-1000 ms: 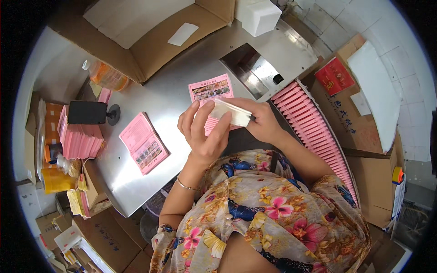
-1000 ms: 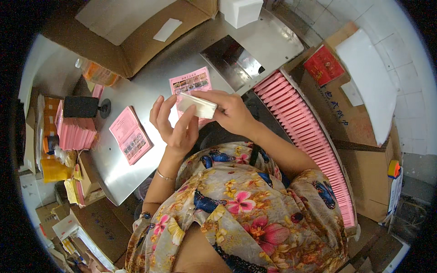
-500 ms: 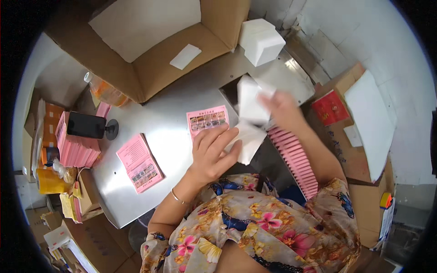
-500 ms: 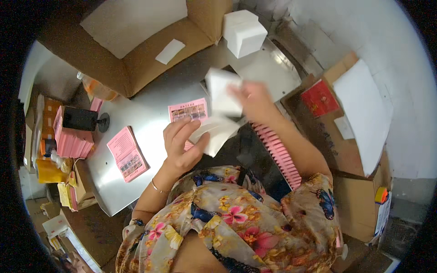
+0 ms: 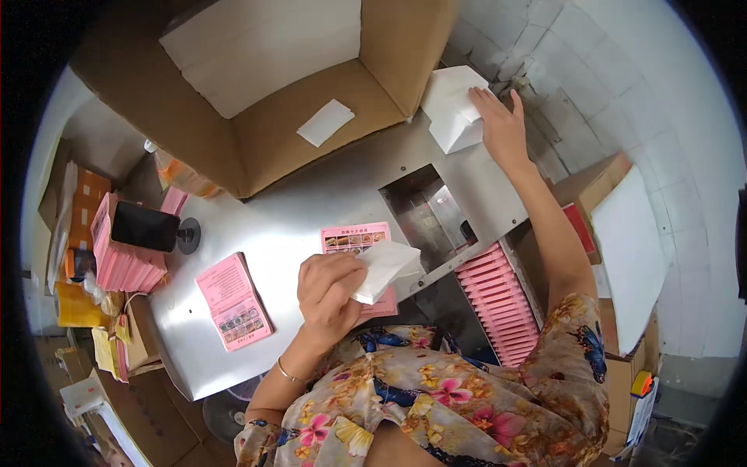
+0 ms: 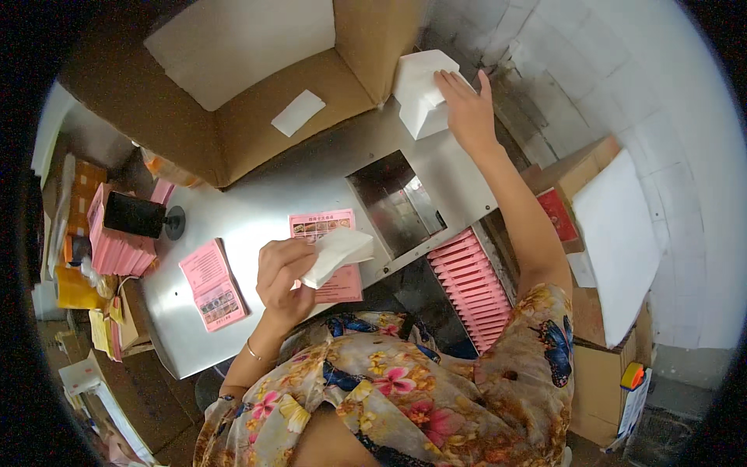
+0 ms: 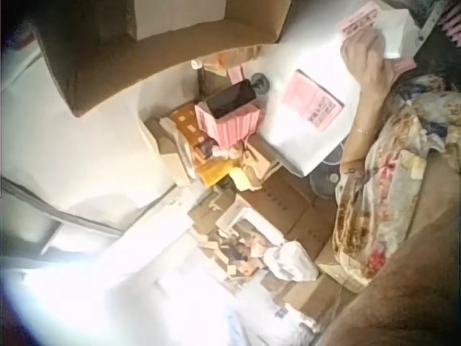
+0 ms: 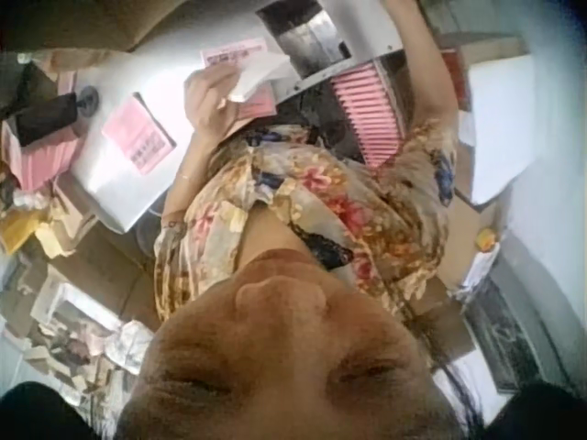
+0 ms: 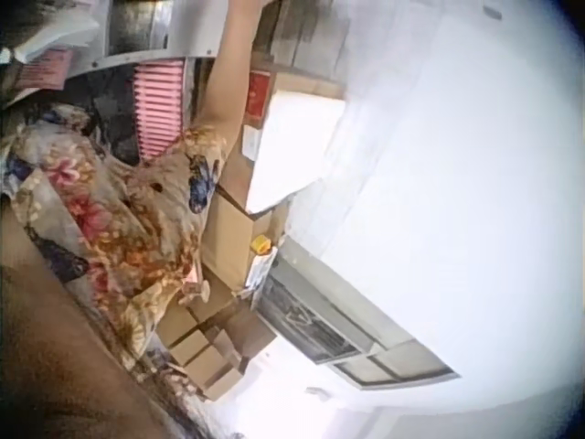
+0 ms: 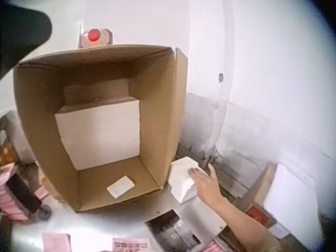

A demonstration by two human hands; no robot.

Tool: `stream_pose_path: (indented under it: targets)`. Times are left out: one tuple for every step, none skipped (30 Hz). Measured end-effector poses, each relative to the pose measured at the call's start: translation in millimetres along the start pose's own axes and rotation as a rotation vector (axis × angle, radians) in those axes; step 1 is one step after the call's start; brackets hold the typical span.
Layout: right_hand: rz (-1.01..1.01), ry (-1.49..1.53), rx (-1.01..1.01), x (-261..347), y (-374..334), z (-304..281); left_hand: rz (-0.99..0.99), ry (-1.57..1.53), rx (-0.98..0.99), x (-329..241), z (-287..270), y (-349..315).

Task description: Scanning and packaging white items into boxes with pink forms and foam padding.

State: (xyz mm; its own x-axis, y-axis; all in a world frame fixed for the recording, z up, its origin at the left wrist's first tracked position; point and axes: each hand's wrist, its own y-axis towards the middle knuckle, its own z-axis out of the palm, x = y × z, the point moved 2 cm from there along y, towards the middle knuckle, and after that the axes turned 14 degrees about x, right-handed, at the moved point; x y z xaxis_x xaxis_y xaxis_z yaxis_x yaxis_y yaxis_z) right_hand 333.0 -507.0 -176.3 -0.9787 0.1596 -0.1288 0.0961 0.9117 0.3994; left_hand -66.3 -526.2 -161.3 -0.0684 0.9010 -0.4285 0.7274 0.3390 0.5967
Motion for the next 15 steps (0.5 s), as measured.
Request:
stream_pose_path:
  targets:
    - [0.002, -0.001, 0.003, 1.1, -0.8, 1.9, -0.015, -0.002, -0.010, -0.7, -1.1, -1.6]
    - [-0.014, -0.005, 0.015, 1.4, -0.1, 4.2, -0.027, -0.004, -0.021, -1.4, -1.1, -0.7]
    - [-0.031, -0.008, 0.028, 1.2, -1.1, 6.1, -0.025, -0.007, -0.021, -2.8, -0.5, 0.3]
    - [-0.029, -0.009, 0.030, 0.2, -4.3, 7.6, -0.042, -0.019, -0.014, -4.2, 0.3, 0.5]
    - [-0.037, -0.056, 0.120, 1.9, -2.9, 11.1, -0.063, -0.025, -0.011, -4.0, -0.3, 0.4]
    - [-0.046, -0.102, 0.212, 3.7, -2.1, 14.9, -0.070, -0.020, -0.012, -4.0, 0.4, -0.9]
    - [-0.054, -0.097, 0.215, 3.3, -4.3, 15.4, -0.104, -0.041, -0.003, -3.1, 3.0, -3.0]
    - [-0.081, -0.094, 0.236, 3.9, -6.8, 13.5, -0.147, -0.059, 0.003, -2.3, 5.5, -6.6]
    - [-0.111, -0.088, 0.259, 5.4, -10.7, 11.5, -0.171, -0.053, 0.001, -4.4, 7.3, -10.2]
    - [-0.132, -0.074, 0.270, 0.4, -10.0, 13.9, -0.229, -0.069, -0.055, -4.0, 9.8, -11.2]
    - [-0.140, -0.115, 0.269, -8.8, -10.8, 14.6, -0.284, -0.090, -0.105, -5.9, 12.2, -12.2]
    - [-0.158, -0.154, 0.263, -3.8, -8.8, 9.5, -0.257, -0.154, -0.165, -3.2, 16.9, -15.3]
    - [-0.179, -0.139, 0.276, 1.1, -11.2, 2.9, -0.229, -0.217, -0.225, -0.7, 20.5, -17.8]
    - [-0.156, -0.142, 0.376, 6.0, -8.2, -11.8, -0.197, -0.212, -0.229, 0.0, 21.0, -16.5]
    - [-0.127, -0.147, 0.474, 9.4, -7.6, -22.9, -0.213, -0.210, -0.231, 0.3, 18.0, -15.6]
